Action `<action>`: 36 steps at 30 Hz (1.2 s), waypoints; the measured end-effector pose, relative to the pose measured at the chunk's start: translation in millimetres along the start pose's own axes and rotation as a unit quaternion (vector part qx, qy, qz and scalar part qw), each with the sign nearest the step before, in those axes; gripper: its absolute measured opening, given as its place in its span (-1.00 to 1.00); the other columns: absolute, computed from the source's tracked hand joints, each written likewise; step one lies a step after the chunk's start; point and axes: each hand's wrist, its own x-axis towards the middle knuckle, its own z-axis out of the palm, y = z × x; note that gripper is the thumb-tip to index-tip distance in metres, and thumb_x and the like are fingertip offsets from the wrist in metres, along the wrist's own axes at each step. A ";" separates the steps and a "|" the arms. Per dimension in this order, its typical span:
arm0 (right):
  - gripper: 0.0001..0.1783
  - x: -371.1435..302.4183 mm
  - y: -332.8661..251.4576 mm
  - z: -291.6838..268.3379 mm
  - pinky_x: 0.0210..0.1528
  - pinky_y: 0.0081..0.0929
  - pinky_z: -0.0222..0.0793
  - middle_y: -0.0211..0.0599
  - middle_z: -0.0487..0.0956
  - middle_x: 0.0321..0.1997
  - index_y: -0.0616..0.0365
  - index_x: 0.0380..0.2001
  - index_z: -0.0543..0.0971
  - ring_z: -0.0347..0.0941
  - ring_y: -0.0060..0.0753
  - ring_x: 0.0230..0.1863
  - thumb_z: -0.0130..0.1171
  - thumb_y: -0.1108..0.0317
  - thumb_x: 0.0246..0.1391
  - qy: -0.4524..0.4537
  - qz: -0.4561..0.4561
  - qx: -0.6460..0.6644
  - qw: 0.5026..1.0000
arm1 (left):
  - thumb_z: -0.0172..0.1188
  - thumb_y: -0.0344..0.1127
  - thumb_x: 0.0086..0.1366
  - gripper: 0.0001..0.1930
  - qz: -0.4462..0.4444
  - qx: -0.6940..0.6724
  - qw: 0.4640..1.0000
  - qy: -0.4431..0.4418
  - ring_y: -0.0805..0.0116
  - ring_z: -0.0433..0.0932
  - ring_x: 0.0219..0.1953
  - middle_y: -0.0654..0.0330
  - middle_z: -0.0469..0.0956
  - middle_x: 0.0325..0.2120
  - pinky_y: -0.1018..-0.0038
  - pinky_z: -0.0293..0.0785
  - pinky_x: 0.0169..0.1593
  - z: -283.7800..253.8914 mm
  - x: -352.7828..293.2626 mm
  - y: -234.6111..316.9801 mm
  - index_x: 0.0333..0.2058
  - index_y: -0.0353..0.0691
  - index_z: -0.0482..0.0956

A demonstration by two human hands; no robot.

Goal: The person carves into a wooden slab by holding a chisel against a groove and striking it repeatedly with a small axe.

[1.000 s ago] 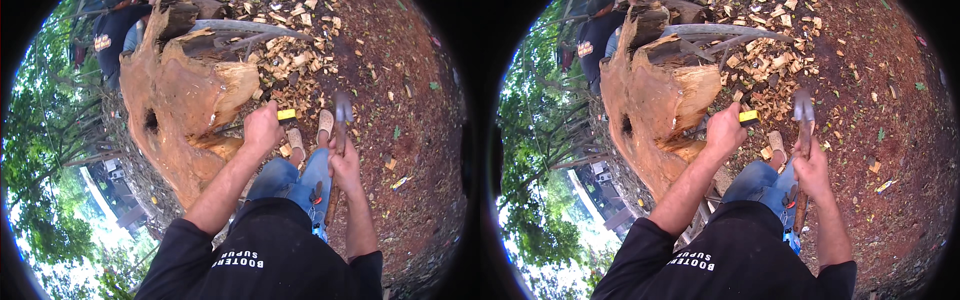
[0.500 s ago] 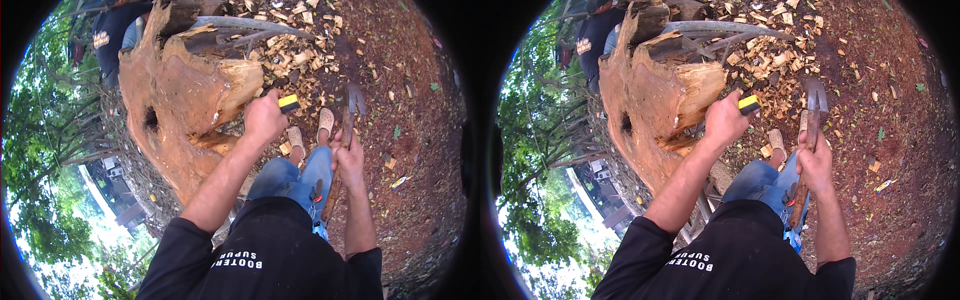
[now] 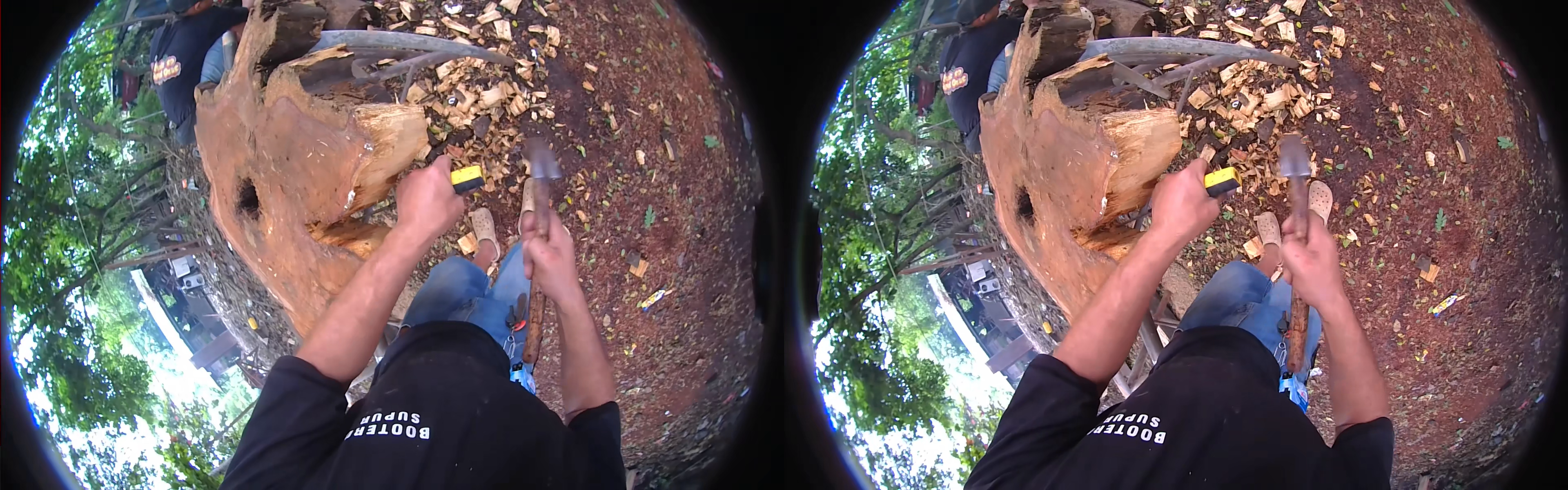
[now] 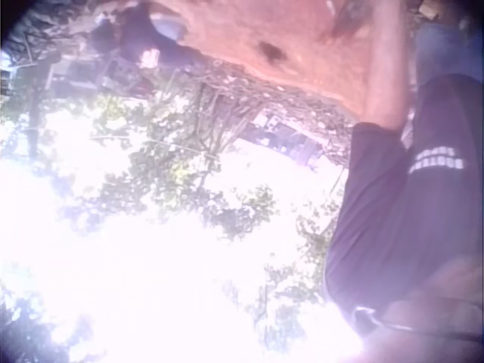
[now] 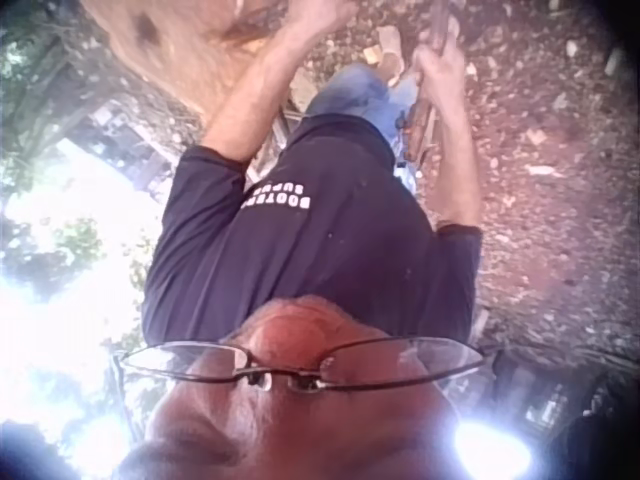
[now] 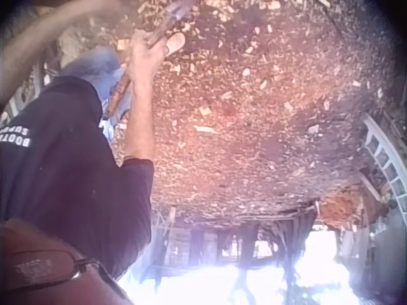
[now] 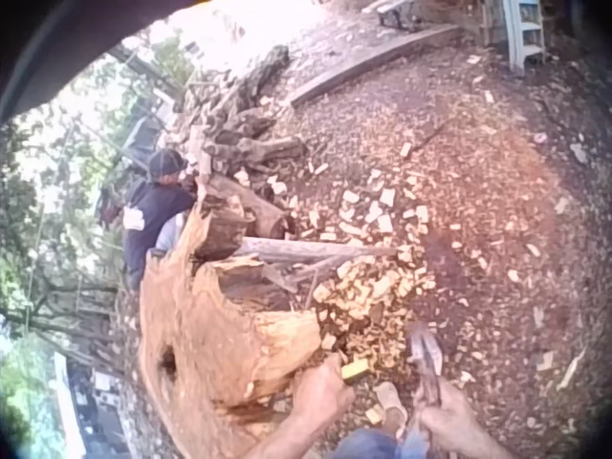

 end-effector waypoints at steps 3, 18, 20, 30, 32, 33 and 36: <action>-0.82 -3.3 13.0 13.0 -0.66 -0.55 0.27 -0.44 0.39 -0.55 0.22 -0.25 0.37 0.32 -0.59 -0.67 0.00 0.49 0.02 0.068 -0.024 0.091 0.993 | 0.39 -0.17 0.13 -0.68 0.006 0.008 1.000 -0.002 -0.17 0.65 -0.37 -0.12 0.62 -0.53 0.00 0.52 -0.23 0.4 -2.4 -0.4 -0.27 -0.24 0.53; -0.71 -17.2 54.8 21.7 -0.55 -0.37 0.33 -0.24 0.48 -0.52 0.25 -0.18 0.40 0.42 -0.37 -0.63 0.08 0.47 -0.03 -0.035 -0.085 -0.148 0.985 | 0.28 -0.44 -0.03 -0.74 0.038 0.030 0.997 -0.054 -0.17 0.66 -0.35 -0.12 0.63 -0.50 0.00 0.55 -0.21 8.0 -19.1 -2.6 -0.32 -0.25 0.46; -0.69 -17.6 46.6 16.3 -0.45 -0.26 0.38 -0.18 0.46 -0.57 0.29 -0.20 0.40 0.48 -0.20 -0.55 0.12 0.46 -0.06 -0.041 -0.019 -0.155 0.987 | 0.28 -0.45 -0.02 -0.75 0.043 0.062 0.996 -0.056 -0.15 0.66 -0.33 -0.12 0.63 -0.49 0.02 0.56 -0.19 11.7 -24.7 -6.5 -0.32 -0.25 0.47; -0.76 -29.7 61.6 22.6 -0.65 -0.41 0.33 -0.26 0.46 -0.54 0.24 -0.22 0.35 0.41 -0.46 -0.71 0.05 0.49 -0.01 -0.067 0.010 -0.093 0.993 | 0.30 -0.47 -0.06 -0.74 0.064 0.102 0.990 -0.069 -0.03 0.64 -0.27 0.03 0.63 -0.43 0.03 0.46 -0.12 30.6 -44.0 -18.4 -0.34 -0.23 0.48; -0.75 -37.0 70.0 16.5 -0.67 -0.42 0.32 -0.28 0.47 -0.55 0.23 -0.21 0.35 0.40 -0.48 -0.73 0.06 0.47 0.00 -0.011 0.045 0.008 0.999 | 0.30 -0.47 -0.07 -0.73 0.068 0.104 0.991 -0.059 -0.03 0.64 -0.26 0.03 0.63 -0.42 0.03 0.47 -0.11 32.1 -44.3 -19.2 -0.34 -0.24 0.48; -0.75 -41.1 73.6 14.7 -0.67 -0.42 0.32 -0.28 0.47 -0.55 0.23 -0.21 0.35 0.40 -0.48 -0.73 0.06 0.47 0.00 -0.011 0.044 0.009 0.999 | 0.30 -0.47 -0.08 -0.72 0.074 0.104 0.991 -0.047 -0.02 0.64 -0.25 0.03 0.63 -0.41 0.03 0.47 -0.10 32.2 -42.9 -19.3 -0.33 -0.24 0.48; -0.64 -45.1 83.5 19.5 -0.49 -0.29 0.46 -0.16 0.54 -0.53 0.32 -0.11 0.36 0.54 -0.34 -0.52 0.09 0.45 -0.01 -0.082 -0.005 -0.109 0.991 | 0.30 -0.47 -0.09 -0.72 0.077 0.094 0.991 -0.053 -0.02 0.64 -0.24 0.01 0.62 -0.40 0.03 0.46 -0.07 32.7 -44.5 -17.7 -0.33 -0.24 0.47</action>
